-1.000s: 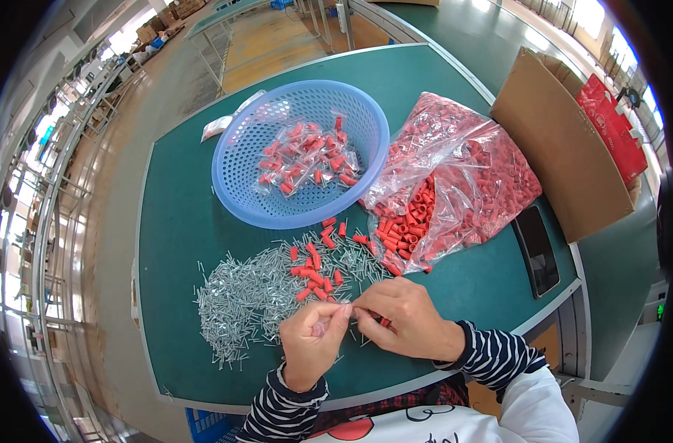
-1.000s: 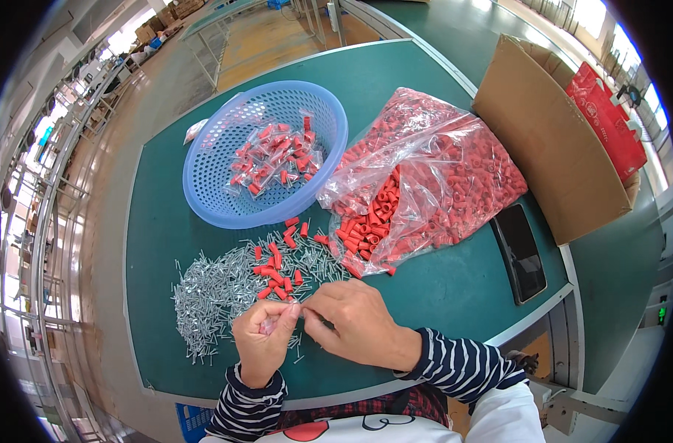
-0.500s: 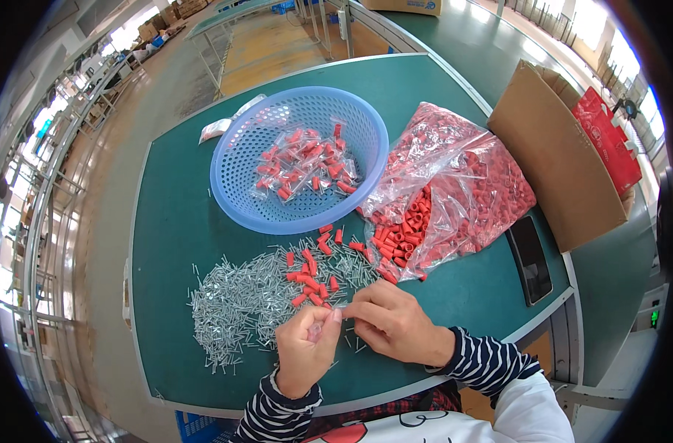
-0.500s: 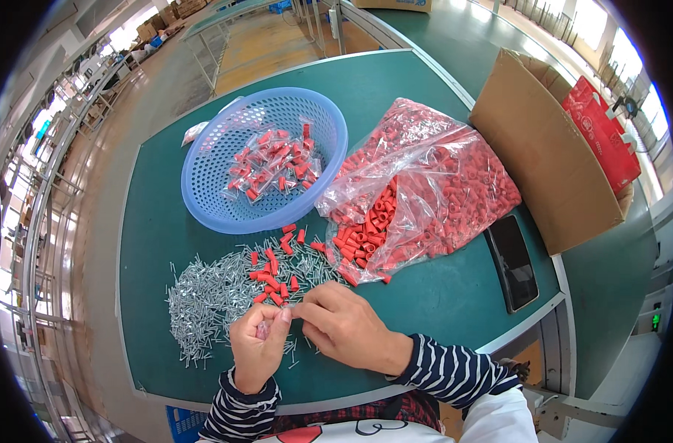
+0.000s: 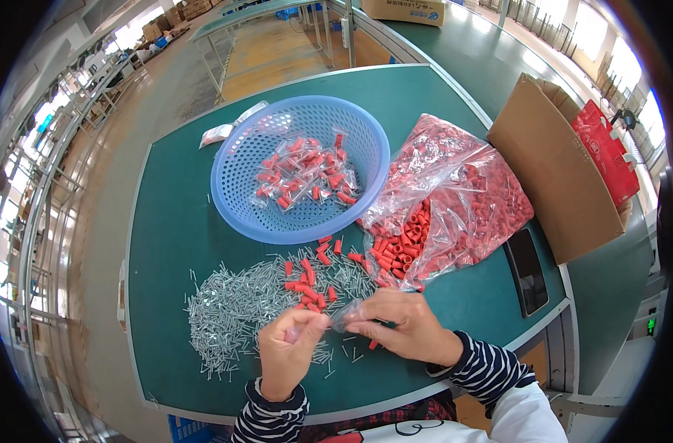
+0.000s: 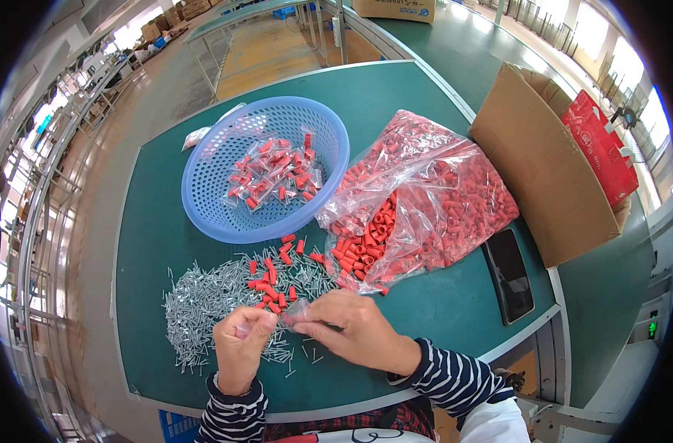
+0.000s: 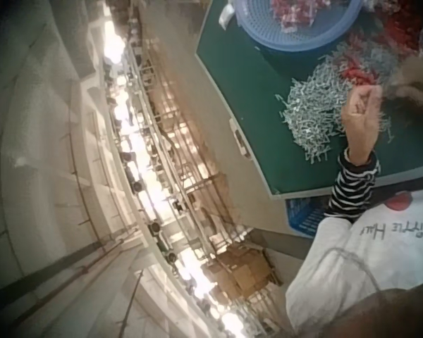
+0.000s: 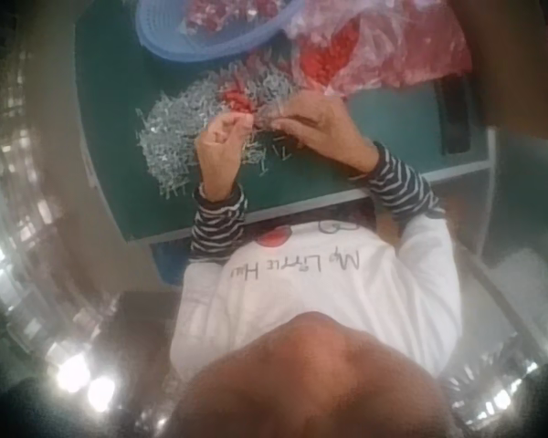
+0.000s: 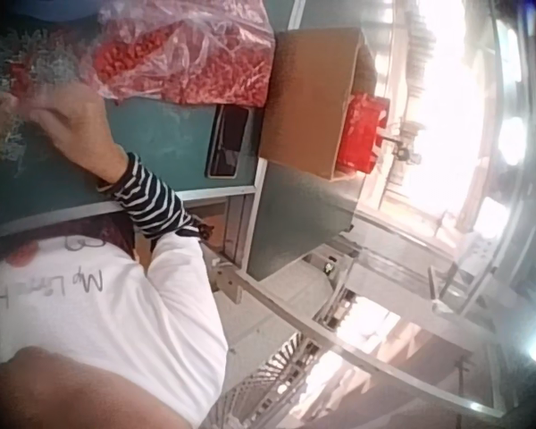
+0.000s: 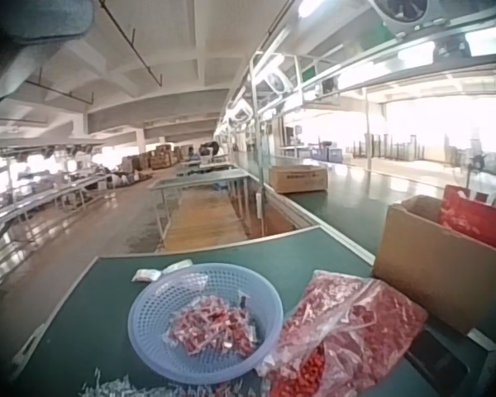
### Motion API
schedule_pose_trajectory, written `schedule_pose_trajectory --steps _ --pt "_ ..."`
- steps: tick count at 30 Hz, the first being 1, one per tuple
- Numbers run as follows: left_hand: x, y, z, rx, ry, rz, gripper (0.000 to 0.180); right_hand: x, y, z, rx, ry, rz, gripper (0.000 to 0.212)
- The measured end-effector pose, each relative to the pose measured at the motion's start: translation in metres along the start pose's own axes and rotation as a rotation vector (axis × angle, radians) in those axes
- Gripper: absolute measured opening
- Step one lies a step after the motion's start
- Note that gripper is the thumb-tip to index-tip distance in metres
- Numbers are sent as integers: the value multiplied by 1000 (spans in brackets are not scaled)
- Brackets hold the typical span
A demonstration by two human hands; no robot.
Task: The person packs screws and plastic anchors into small plastic bags by hand at a workstation.
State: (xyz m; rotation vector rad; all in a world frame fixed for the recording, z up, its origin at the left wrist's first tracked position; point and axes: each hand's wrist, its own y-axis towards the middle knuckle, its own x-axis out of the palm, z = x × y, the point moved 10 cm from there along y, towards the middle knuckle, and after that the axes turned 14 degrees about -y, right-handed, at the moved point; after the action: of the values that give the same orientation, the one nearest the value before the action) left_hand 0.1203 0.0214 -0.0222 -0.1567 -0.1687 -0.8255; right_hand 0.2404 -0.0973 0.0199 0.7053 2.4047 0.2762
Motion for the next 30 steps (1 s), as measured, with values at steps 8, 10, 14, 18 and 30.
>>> schedule_pose_trajectory --steps 8,10,14,18,30 --pt "25 -11 36 519 491 -49 41 1 3 9 87 34 -26 22" --pt "40 -14 30 517 525 -148 51 9 0 10 124 85 -82 28" --pt "50 -13 29 582 666 -203 52 20 -1 -1 35 51 -164 37" --pt "45 -12 26 567 653 -201 47 23 -1 -5 -10 -22 -233 38" --pt "32 -1 2 232 349 -200 36 19 -6 -22 -235 -352 -164 20"
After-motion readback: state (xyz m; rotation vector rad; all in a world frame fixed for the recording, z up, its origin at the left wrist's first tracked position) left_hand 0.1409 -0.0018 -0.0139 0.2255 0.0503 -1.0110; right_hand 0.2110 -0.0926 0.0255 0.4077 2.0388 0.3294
